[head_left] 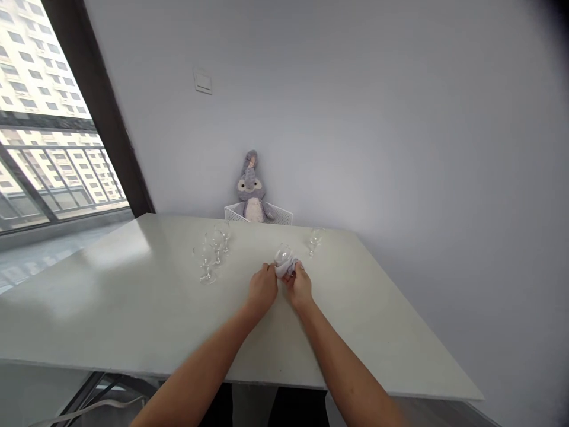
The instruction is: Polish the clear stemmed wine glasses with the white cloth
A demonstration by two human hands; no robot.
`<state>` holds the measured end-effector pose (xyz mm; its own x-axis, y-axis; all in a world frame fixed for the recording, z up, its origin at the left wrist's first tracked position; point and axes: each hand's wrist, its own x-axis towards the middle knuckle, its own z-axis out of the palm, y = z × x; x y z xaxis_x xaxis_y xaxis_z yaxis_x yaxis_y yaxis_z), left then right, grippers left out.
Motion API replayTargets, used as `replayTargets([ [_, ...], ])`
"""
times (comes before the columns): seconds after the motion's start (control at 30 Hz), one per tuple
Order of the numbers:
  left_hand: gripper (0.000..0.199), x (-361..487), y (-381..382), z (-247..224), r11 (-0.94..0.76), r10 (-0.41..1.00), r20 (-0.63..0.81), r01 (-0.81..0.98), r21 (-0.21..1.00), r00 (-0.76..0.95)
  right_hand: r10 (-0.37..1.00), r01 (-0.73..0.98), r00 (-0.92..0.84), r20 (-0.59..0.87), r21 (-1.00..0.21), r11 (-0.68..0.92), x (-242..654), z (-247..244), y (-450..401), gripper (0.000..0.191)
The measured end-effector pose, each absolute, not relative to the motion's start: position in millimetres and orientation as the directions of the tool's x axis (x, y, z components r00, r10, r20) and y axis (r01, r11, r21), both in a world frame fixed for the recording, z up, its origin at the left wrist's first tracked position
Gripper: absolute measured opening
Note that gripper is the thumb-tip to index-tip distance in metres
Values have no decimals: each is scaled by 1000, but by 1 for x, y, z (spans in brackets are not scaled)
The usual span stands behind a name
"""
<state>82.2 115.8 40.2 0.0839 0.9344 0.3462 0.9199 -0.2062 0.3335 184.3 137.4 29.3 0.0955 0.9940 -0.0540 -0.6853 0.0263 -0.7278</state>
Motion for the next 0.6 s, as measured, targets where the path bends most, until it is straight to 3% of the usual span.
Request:
replayTargets([
  [0.2,36,108,119,41,-270,856,513,897,349,58,998,-548,64,-2,-836,34,178,23,135,34],
  [0.3,43,105,122,46,-321,905,410,808,494,109,999,-517,-18,29,-856,15,183,23,137,37],
  [0.4,52,87,130,60,-260,962,165,541,799,218,996,-379,5,84,-922,79,189,28,137,37],
  [0.47,55,74,134,70,-144,979,98,269,952,177,982,-157,85,166,-971,178,192,33,135,34],
  [0.53,67,67,135,78,-75,993,70,50,996,99,939,96,89,332,-941,324,192,38,131,28],
  [0.6,79,67,134,82,-46,998,49,-55,997,46,871,243,0,492,-845,477,191,43,127,24],
])
